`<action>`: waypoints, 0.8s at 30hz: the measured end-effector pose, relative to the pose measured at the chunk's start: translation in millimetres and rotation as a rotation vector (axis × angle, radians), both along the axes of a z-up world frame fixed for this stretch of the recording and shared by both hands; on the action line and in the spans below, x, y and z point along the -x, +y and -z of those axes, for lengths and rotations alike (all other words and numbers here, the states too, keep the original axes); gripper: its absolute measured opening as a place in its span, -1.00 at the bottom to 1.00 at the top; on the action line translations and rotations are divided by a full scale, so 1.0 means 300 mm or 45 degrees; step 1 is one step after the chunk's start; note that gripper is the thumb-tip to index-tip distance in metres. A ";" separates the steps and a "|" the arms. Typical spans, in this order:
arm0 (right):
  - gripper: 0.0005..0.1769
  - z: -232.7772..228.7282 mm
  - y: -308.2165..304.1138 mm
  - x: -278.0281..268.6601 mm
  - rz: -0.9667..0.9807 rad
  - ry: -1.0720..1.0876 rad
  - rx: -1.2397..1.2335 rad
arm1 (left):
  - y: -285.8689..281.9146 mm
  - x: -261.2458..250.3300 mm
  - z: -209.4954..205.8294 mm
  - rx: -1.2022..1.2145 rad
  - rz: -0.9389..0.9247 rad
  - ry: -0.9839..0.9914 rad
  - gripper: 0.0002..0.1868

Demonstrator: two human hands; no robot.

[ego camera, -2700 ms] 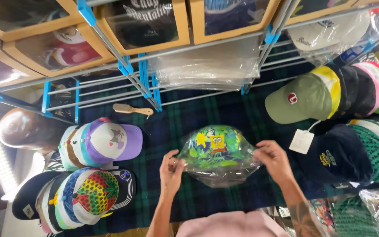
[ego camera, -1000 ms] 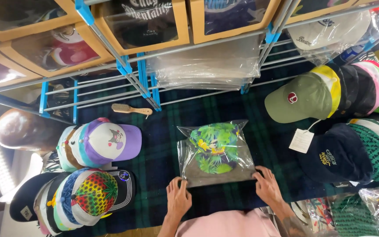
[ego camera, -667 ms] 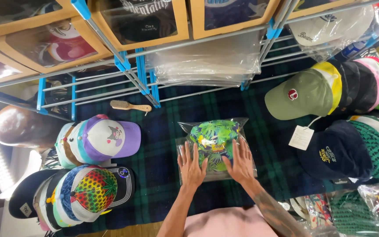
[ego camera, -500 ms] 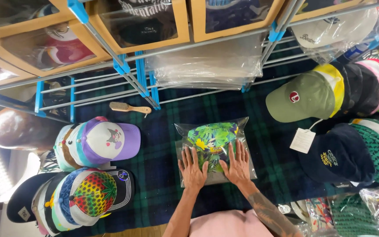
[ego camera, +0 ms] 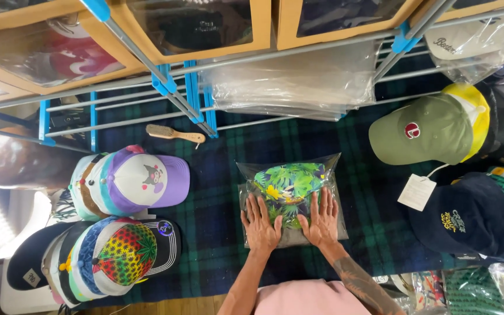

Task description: The person places several baseball caps into plastic bags one by one, sealing each bag and stacking them on a shelf.

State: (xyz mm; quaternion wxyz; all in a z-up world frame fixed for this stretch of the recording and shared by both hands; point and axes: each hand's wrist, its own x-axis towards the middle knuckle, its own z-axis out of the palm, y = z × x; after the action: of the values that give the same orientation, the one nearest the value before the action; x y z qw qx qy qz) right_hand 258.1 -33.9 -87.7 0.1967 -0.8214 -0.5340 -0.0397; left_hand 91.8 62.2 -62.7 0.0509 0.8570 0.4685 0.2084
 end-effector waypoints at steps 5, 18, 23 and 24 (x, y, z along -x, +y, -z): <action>0.03 0.005 0.002 0.000 -0.009 -0.017 -0.016 | -0.001 -0.006 0.002 -0.057 -0.031 0.036 -0.08; -0.02 -0.011 0.020 0.006 -0.010 -0.068 -0.097 | 0.004 0.002 -0.010 -0.002 0.002 0.077 -0.10; -0.13 -0.015 -0.016 -0.024 0.039 0.149 -0.120 | 0.007 0.027 -0.055 0.237 -0.019 -0.064 -0.14; -0.13 -0.002 -0.051 -0.032 0.038 0.148 -0.126 | 0.008 0.048 -0.063 0.231 -0.019 -0.065 -0.14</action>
State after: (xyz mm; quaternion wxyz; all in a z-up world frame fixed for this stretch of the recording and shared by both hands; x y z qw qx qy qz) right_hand 267.8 -49.1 -87.1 0.2670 -0.8194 -0.5068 -0.0214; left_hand 77.4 64.7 -43.7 0.1388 0.8397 0.4904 0.1873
